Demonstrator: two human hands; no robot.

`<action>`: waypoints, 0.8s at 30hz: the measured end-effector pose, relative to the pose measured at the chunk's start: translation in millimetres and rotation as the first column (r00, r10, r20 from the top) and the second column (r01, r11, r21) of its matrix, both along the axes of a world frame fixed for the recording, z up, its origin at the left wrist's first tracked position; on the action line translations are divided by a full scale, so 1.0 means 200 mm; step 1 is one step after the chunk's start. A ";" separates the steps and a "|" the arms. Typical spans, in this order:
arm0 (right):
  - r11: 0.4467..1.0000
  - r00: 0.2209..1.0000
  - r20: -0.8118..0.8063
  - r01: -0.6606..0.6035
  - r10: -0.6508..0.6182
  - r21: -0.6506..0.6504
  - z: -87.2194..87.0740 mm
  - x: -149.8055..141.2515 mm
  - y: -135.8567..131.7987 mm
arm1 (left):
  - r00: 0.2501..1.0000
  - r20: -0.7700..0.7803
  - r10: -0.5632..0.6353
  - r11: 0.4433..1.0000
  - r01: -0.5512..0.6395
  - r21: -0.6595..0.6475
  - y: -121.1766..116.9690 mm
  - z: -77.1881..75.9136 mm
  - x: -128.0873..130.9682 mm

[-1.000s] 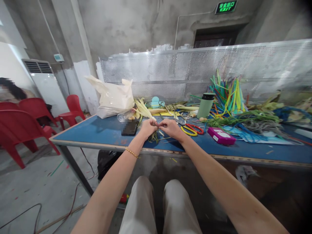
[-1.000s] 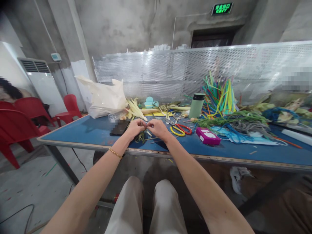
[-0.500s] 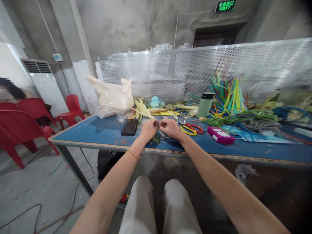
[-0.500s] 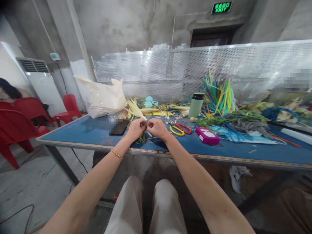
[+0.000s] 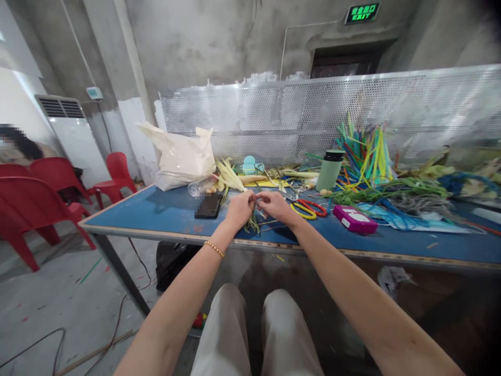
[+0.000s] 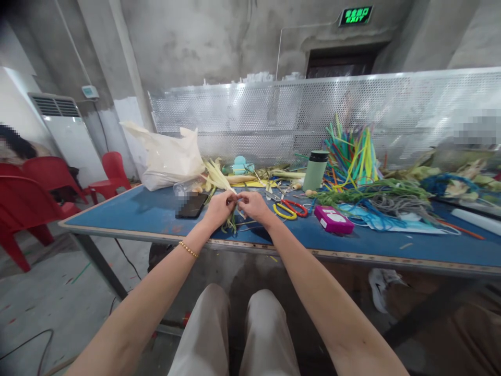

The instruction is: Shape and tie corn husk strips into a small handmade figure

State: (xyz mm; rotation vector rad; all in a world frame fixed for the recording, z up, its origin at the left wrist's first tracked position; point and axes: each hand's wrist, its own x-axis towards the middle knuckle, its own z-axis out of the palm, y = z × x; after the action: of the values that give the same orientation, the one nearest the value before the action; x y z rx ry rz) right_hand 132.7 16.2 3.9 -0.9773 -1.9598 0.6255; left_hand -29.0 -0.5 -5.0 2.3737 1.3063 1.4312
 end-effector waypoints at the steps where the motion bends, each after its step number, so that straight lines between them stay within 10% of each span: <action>1: 1.000 1.000 -0.008 -0.005 0.005 -0.017 0.00 0.00 0.00 | 1.000 0.006 0.009 1.000 -0.010 0.001 0.00 0.00 0.00; 16: 0.970 0.980 0.108 0.142 -0.166 0.199 0.02 0.01 -0.03 | 0.998 -0.047 0.044 0.999 -0.044 -0.011 -0.01 0.00 0.00; 24: 0.950 0.950 0.138 0.254 -0.281 0.184 0.03 0.03 -0.02 | 0.962 -0.075 0.261 0.964 -0.264 -0.034 -0.01 0.01 -0.02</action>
State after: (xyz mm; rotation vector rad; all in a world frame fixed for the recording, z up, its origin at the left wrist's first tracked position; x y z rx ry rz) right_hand 138.7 11.2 10.6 -1.1956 -1.9364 0.2327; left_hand -33.5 -3.2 -3.7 2.3109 1.7075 1.3731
